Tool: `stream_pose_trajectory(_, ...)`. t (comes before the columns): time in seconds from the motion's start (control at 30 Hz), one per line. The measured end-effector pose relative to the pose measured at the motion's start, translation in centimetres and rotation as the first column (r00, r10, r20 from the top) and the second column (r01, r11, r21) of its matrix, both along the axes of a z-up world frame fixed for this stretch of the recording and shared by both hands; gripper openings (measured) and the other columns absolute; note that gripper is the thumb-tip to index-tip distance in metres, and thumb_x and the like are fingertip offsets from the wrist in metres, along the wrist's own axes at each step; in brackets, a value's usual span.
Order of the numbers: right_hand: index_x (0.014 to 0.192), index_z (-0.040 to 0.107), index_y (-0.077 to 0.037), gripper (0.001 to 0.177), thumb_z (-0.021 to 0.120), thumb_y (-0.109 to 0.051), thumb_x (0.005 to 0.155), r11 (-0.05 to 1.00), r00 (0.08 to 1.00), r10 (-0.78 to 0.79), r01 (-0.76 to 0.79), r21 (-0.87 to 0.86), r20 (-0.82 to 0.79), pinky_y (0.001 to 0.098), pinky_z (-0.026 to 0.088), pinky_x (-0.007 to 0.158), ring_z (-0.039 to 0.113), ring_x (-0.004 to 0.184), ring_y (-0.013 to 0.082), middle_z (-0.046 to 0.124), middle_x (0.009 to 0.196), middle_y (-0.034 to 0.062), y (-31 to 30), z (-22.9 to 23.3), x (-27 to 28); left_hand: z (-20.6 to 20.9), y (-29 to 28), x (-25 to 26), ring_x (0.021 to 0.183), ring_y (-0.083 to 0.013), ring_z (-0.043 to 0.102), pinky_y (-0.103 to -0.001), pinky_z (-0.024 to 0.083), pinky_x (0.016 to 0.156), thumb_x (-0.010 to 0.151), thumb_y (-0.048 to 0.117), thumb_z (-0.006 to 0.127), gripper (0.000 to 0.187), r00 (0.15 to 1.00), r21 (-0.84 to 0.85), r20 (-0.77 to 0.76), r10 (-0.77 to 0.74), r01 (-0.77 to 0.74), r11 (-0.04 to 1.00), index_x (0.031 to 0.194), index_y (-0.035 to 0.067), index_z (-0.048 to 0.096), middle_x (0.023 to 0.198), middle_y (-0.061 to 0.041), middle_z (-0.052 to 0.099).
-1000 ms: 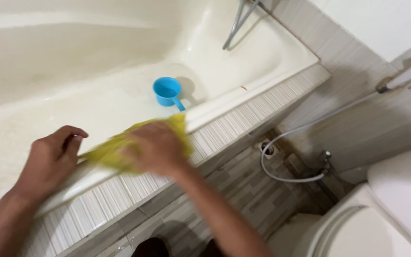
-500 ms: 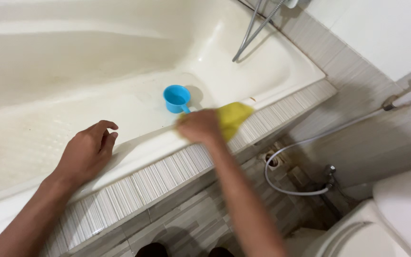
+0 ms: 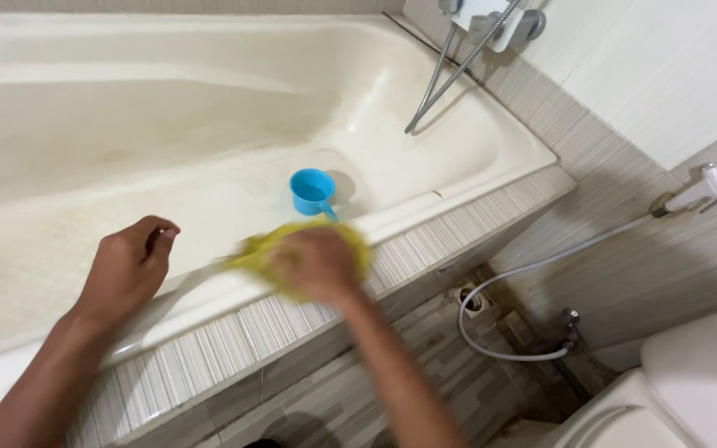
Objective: The person wipes the rim and tiled ledge of a white bathtub using a yellow cloth. They move along the length of the tub, scrubbing the surface repeatedly with both hands.
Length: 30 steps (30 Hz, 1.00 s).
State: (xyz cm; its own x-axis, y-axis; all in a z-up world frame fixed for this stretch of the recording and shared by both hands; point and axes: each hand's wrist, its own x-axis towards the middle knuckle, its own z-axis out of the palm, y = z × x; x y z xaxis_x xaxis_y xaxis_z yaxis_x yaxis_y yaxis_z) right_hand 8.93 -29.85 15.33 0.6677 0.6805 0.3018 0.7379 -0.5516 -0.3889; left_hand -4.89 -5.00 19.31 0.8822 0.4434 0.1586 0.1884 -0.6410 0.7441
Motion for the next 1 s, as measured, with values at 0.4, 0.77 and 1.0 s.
stream_pose_trajectory(0.4, 0.090, 0.080, -0.016, 0.023, 0.062, -0.027, 0.084, 0.945, 0.936, -0.328, 0.325, 0.045, 0.130, 0.0524, 0.033, 0.106, 0.061, 0.111, 0.0313, 0.075, 0.103, 0.0095, -3.2, 0.6, 4.6, 0.0, -1.3, 1.9, 0.062, -0.0262, 0.065, -0.041, 0.053, 0.062, 0.100, 0.017, 0.060, 0.023, 0.992, 0.179, 0.080, -0.095, 0.080, 0.981, 0.110, 0.001, 0.073, 0.080, -0.019, 0.074)
stream_pose_trajectory(0.77, 0.116, 0.075, -0.011, 0.050, 0.051, -0.050, 0.095, 0.993, 0.994, 0.080, -0.073, -0.098, 0.073, 0.0531, 0.035, 0.106, 0.060, 0.115, 0.0332, 0.072, 0.118, 0.0144, -0.2, 2.1, -0.4, -0.4, -0.8, -0.5, 0.061, -0.0273, 0.069, -0.043, 0.056, 0.063, 0.103, 0.020, 0.059, 0.026, 0.992, 0.092, -0.127, 0.025, -0.013, 0.996, 0.115, 0.002, 0.072, 0.081, -0.019, 0.076)
stream_pose_trajectory(1.0, 0.111, 0.080, -0.020, 0.047, 0.051, -0.054, 0.094, 0.832, 0.909, -0.418, 0.379, -0.404, -0.008, 0.0485, 0.036, 0.114, 0.061, 0.123, 0.0305, 0.074, 0.121, 0.0104, -8.6, 4.1, 12.6, -0.6, -1.1, 0.6, 0.064, -0.0266, 0.071, -0.043, 0.059, 0.067, 0.099, 0.018, 0.059, 0.026, 0.975, 0.162, -0.216, -0.041, 0.078, 0.984, 0.117, 0.005, 0.072, 0.088, -0.017, 0.078)
